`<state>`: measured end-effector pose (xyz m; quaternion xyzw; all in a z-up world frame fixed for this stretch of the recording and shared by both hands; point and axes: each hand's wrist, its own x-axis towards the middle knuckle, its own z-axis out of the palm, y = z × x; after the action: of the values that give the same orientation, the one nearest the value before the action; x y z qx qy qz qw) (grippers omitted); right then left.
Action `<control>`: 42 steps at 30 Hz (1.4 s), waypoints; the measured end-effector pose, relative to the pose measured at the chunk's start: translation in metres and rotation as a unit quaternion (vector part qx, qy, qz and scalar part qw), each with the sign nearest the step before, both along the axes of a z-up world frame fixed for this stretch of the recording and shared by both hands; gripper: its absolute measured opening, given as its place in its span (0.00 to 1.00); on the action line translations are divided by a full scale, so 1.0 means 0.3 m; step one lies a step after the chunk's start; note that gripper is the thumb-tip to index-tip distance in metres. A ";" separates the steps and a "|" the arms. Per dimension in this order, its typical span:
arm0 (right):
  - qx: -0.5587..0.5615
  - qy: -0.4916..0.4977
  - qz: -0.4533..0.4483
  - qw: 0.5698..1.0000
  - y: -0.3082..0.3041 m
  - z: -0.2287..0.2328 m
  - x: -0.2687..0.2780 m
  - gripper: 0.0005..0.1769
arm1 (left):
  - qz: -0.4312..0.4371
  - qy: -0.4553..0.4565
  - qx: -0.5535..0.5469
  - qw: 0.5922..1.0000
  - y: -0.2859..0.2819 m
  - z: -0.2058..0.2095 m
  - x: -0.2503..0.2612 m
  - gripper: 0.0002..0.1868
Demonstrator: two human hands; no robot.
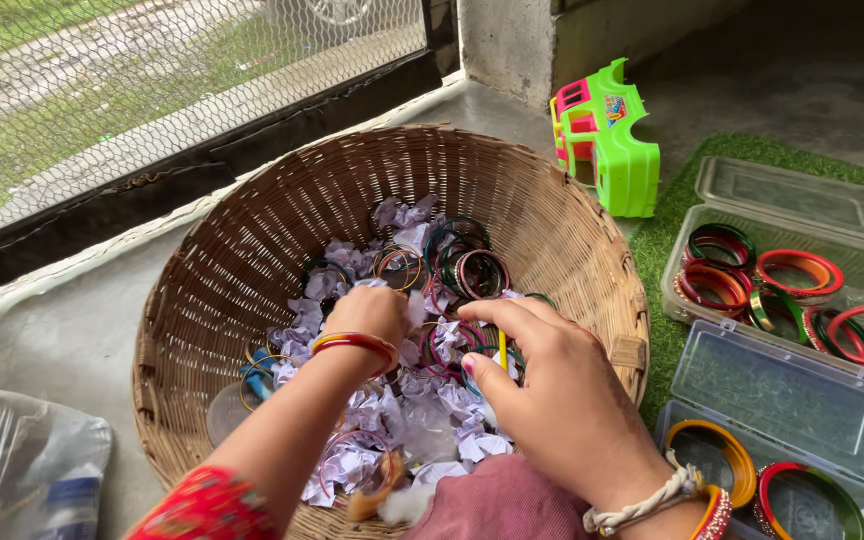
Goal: The person sits on the floor and sorts colorful bangles from a woven basket. They unwrap bangles from small paper packets, wipe them with a cloth, and place them into a clear plastic container. The person also places some paper scraps into a nearby plastic bag.
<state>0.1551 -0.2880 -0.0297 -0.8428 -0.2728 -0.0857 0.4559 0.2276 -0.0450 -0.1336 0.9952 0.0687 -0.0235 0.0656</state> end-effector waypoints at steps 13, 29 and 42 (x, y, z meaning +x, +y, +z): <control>0.134 0.373 0.110 0.911 0.059 -0.003 -0.043 0.38 | 0.094 -0.188 -0.677 0.706 -0.009 0.249 -0.578 0.09; 0.262 0.392 0.105 0.876 0.124 -0.052 -0.141 0.07 | 0.066 -0.274 -0.613 0.738 -0.187 0.221 -0.677 0.12; 0.237 0.309 0.075 0.918 0.112 -0.014 -0.181 0.13 | 0.055 -0.227 -0.736 0.636 -0.166 0.291 -0.662 0.12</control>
<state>0.1009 -0.2543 -0.0339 -0.6716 -0.1522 0.1515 0.7091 0.0291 -0.0947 -0.0463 0.5863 0.0660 0.1635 0.7906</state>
